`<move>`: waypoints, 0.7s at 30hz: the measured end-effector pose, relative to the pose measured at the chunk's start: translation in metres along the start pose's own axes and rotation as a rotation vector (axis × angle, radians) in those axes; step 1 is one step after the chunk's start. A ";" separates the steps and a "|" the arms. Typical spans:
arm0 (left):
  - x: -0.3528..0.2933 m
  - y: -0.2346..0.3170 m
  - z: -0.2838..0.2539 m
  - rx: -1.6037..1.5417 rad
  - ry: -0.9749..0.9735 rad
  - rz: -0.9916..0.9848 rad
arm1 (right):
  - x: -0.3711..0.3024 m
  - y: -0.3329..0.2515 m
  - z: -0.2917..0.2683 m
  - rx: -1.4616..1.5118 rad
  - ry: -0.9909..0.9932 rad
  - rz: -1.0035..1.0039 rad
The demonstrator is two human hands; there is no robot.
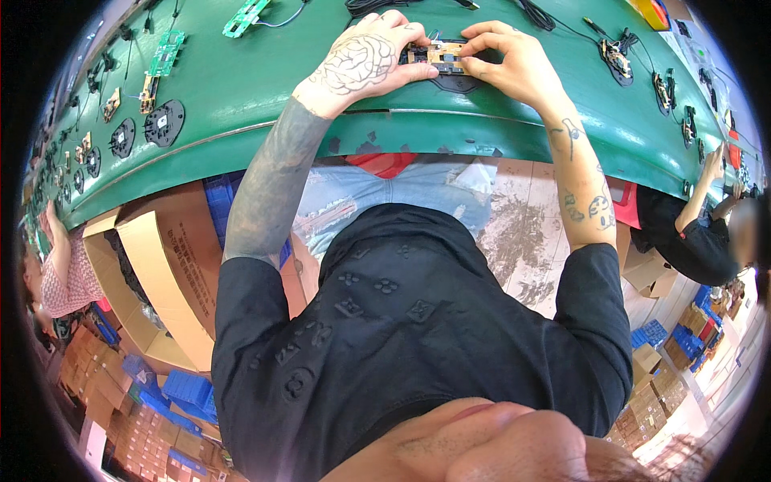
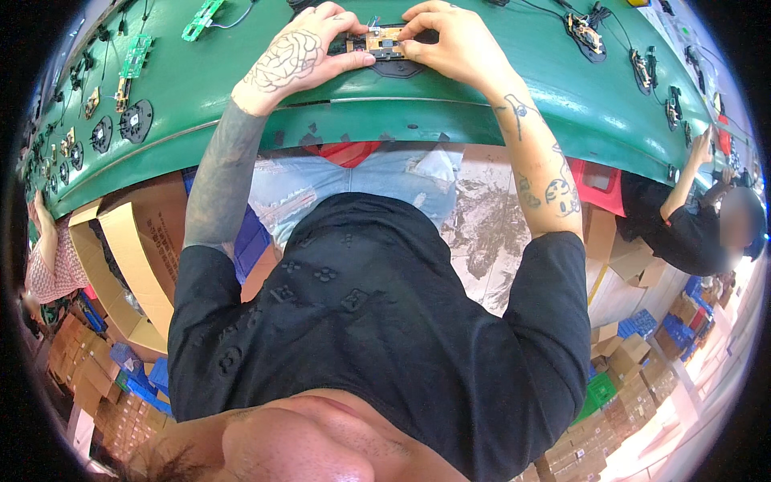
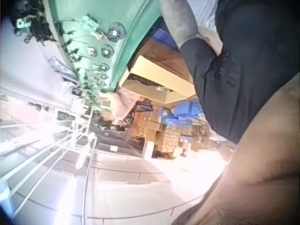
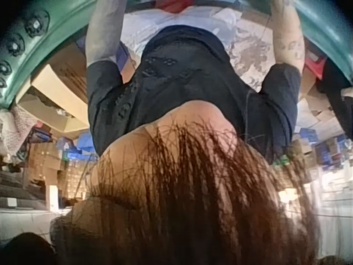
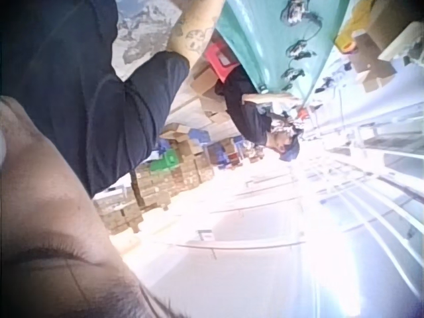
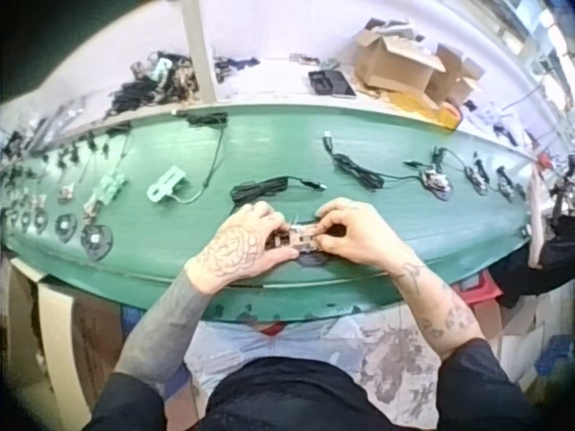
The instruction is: The person assembles computer mouse components on a conveyor line by picking up circuit boards with attached cables and mouse base plates, fitting each circuit board into a base plate by hand, and pressing them into place.
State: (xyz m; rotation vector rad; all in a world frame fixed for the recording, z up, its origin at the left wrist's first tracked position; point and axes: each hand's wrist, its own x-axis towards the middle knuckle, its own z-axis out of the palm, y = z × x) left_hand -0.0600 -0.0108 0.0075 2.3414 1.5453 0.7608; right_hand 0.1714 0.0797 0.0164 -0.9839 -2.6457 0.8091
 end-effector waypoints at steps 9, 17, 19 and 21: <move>0.002 0.003 0.004 -0.024 0.019 0.003 | 0.001 0.009 -0.001 0.184 -0.052 0.147; 0.001 0.005 0.011 -0.074 0.055 0.021 | -0.002 0.020 0.006 0.202 -0.004 0.061; -0.007 0.000 0.029 0.015 0.165 0.025 | -0.005 0.022 0.009 0.275 0.017 0.055; -0.005 -0.001 0.030 0.020 0.133 0.073 | -0.008 0.024 0.007 0.324 0.037 0.018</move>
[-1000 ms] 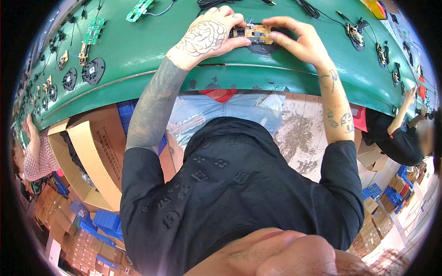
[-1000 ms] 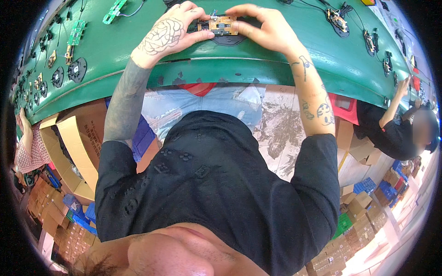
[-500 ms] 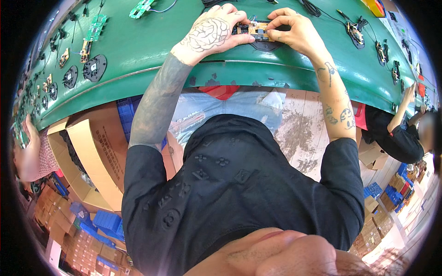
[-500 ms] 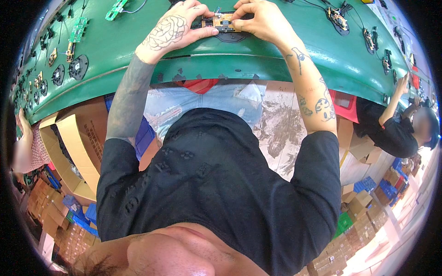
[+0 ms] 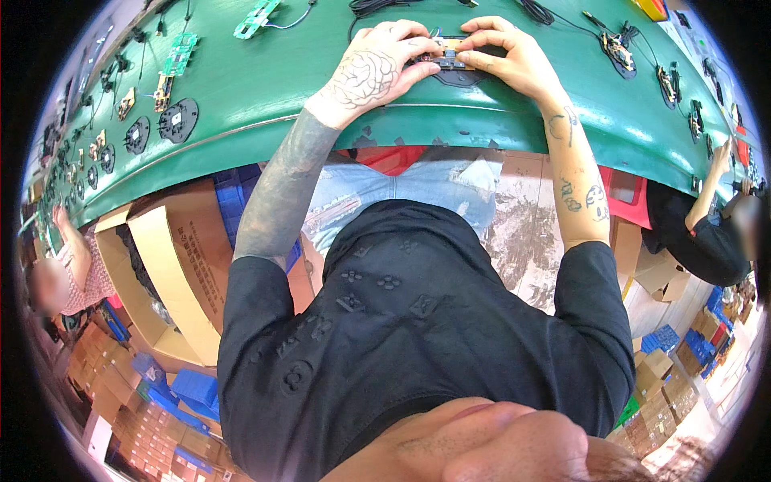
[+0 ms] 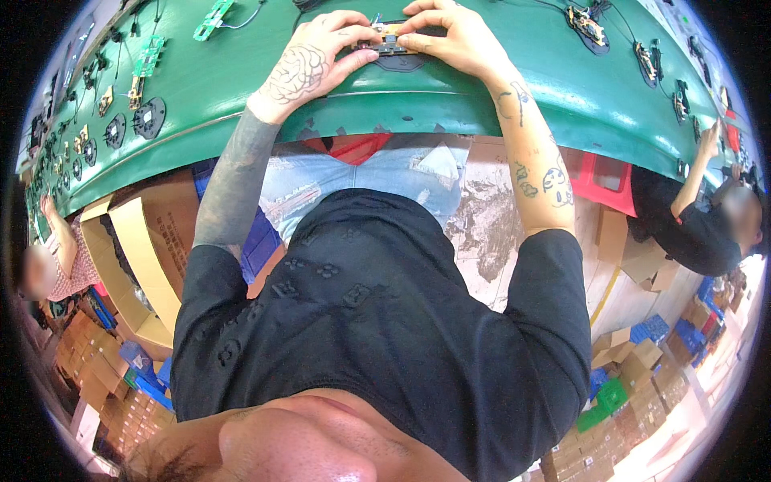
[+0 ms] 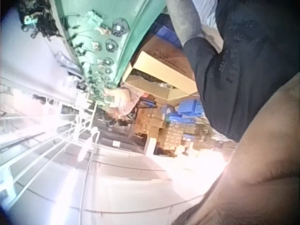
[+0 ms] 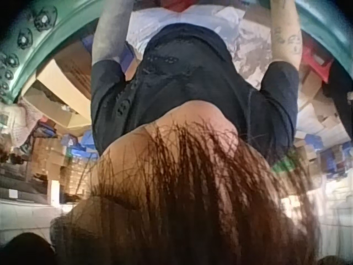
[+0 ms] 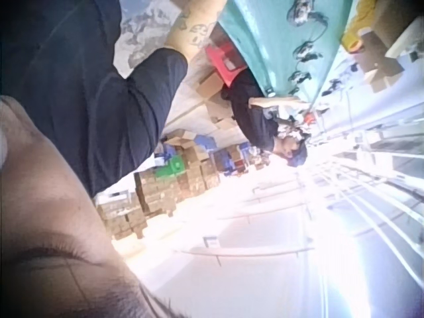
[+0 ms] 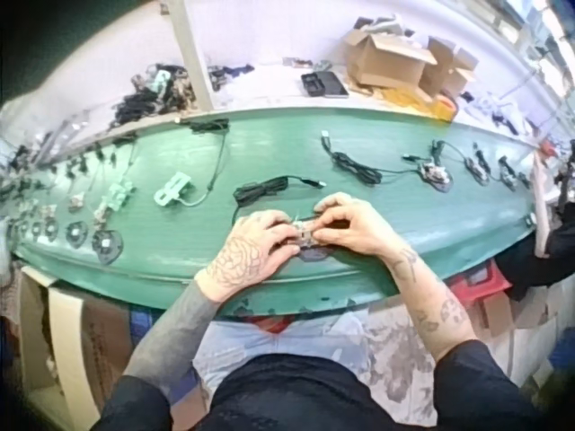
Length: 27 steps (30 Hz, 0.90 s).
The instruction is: The person assembles computer mouse components on a conveyor line by picking up circuit boards with attached cables and mouse base plates, fitting each circuit board into a base plate by hand, and pressing them into place.
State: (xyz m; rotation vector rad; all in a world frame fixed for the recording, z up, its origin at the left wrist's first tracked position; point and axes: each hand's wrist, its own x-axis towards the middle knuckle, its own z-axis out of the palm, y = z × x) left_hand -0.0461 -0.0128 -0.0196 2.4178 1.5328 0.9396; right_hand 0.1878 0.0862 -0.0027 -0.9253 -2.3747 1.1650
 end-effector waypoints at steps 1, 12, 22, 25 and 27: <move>0.002 0.002 -0.003 -0.005 -0.036 0.045 | -0.001 0.002 -0.001 0.051 0.010 -0.032; 0.013 0.017 -0.018 -0.216 0.122 -0.145 | -0.017 -0.018 0.012 0.337 0.245 -0.163; 0.016 0.016 -0.017 -0.451 -0.025 -0.421 | -0.009 -0.024 0.015 0.652 0.096 0.207; 0.017 0.017 -0.021 -0.505 -0.105 -0.508 | -0.009 -0.024 0.018 0.693 0.098 0.231; 0.017 0.017 -0.021 -0.522 -0.110 -0.534 | -0.008 -0.025 0.020 0.691 0.114 0.249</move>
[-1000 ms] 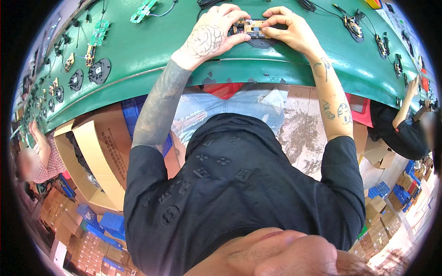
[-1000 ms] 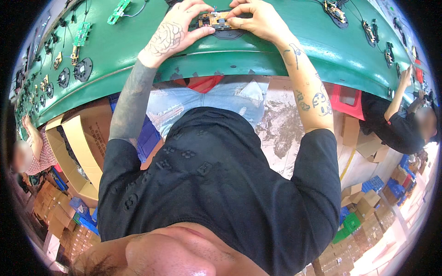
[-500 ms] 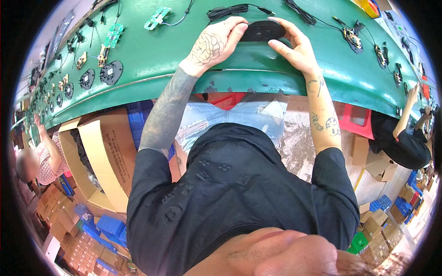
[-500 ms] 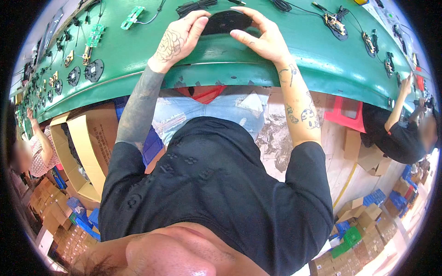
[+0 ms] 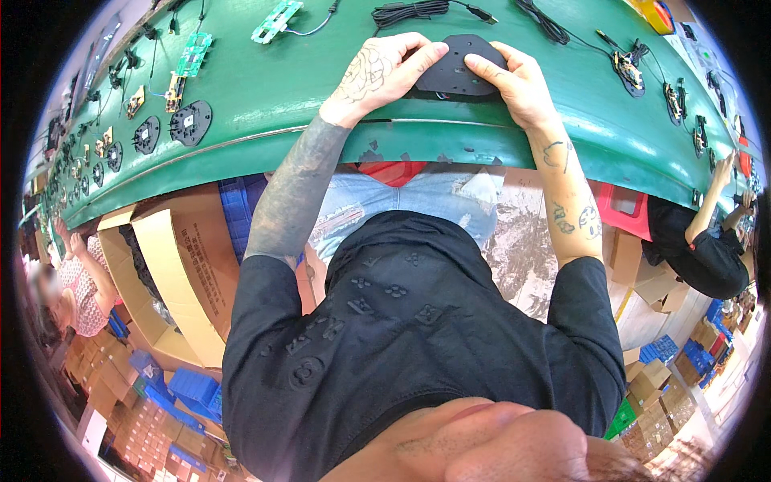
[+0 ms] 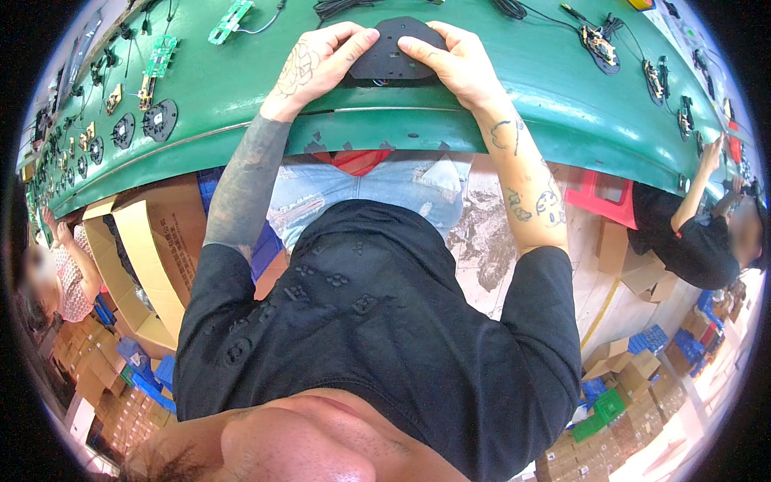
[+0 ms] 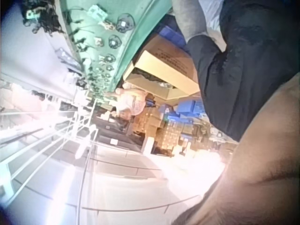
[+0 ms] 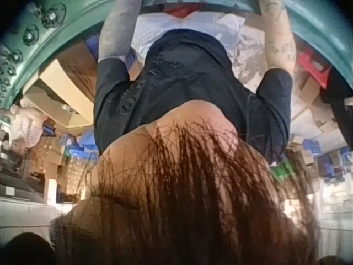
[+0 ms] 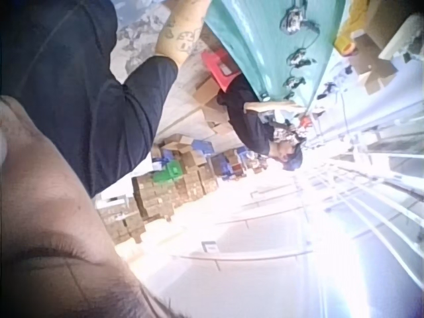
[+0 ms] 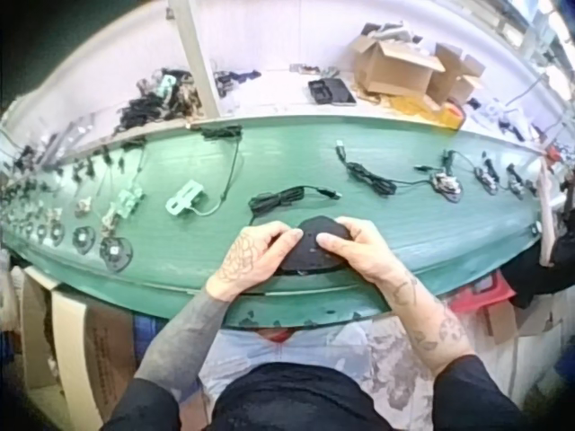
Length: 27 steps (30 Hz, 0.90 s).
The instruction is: The person assembles computer mouse components on a conveyor line by picking up circuit boards with attached cables and mouse base plates, fitting each circuit board into a base plate by hand, and pressing them into place.
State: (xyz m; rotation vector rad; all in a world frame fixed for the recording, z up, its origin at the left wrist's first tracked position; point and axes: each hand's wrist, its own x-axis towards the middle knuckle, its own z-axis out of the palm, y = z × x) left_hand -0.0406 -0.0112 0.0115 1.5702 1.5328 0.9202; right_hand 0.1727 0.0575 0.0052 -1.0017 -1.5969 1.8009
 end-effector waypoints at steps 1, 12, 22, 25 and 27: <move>0.000 0.000 0.000 -0.011 -0.001 -0.021 | 0.000 0.000 0.001 0.000 0.022 0.006; -0.003 -0.006 0.004 0.105 0.171 0.070 | -0.018 0.002 0.017 -0.957 0.196 -0.552; 0.000 -0.006 0.012 0.104 0.220 0.120 | -0.016 0.000 0.019 -1.080 0.196 -0.588; 0.000 -0.007 0.012 0.124 0.208 0.134 | -0.016 -0.008 0.019 -1.121 0.177 -0.600; 0.000 -0.008 0.013 0.123 0.205 0.134 | -0.018 -0.012 0.020 -1.153 0.165 -0.612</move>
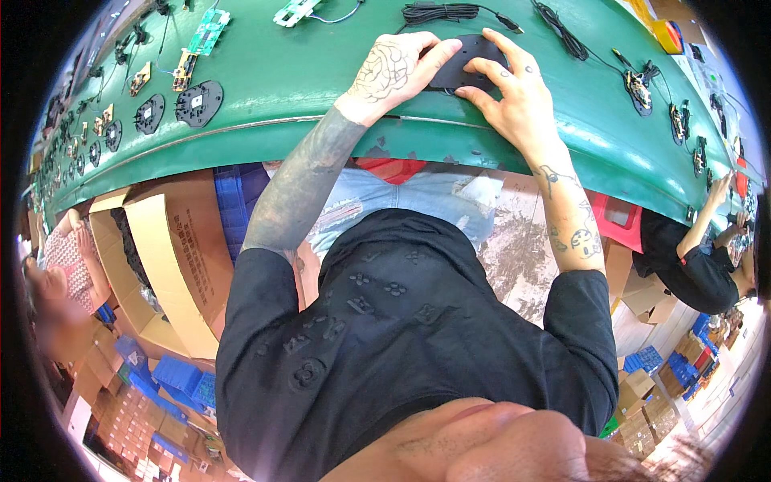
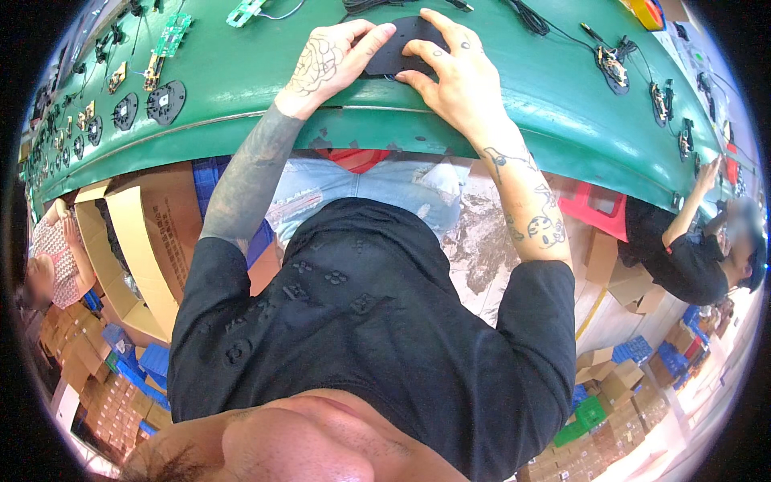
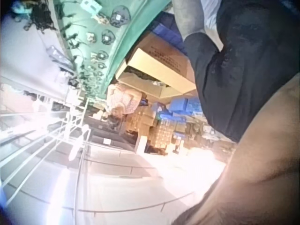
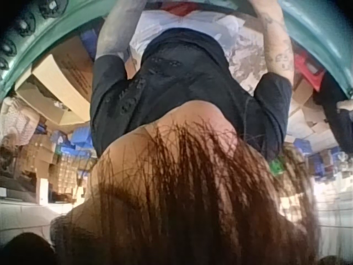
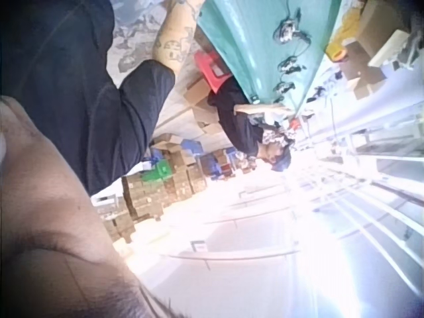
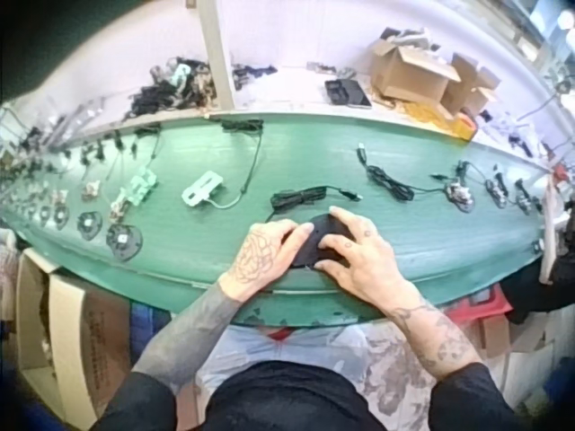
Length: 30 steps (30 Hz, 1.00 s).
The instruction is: The person assembles computer mouse components on a conveyor line by picking up circuit boards with attached cables and mouse base plates, fitting each circuit board into a base plate by hand, and pressing them into place.
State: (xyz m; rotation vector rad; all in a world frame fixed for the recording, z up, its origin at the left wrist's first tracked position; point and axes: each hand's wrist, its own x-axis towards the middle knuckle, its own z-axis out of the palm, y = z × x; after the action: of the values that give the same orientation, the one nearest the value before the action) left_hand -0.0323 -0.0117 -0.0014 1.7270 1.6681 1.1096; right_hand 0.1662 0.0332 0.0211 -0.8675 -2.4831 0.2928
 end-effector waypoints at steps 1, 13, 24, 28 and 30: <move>0.000 0.000 0.000 0.011 0.008 0.005 | -0.001 0.000 -0.001 -0.006 0.005 0.002; -0.009 -0.001 -0.008 0.505 -0.024 0.714 | -0.013 0.036 -0.025 0.303 0.309 0.164; 0.005 -0.011 0.006 0.210 -0.038 0.416 | 0.000 0.051 -0.008 0.080 -0.146 0.008; 0.005 -0.014 -0.004 0.164 -0.127 0.376 | -0.002 0.039 -0.012 0.186 -0.224 0.113; 0.006 -0.015 -0.004 0.139 -0.122 0.331 | 0.004 0.034 -0.017 0.216 -0.236 0.167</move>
State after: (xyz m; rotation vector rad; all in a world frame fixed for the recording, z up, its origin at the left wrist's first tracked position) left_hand -0.0444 -0.0042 -0.0098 2.1728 1.4491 1.0224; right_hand 0.1901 0.0632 0.0249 -0.9982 -2.5310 0.7451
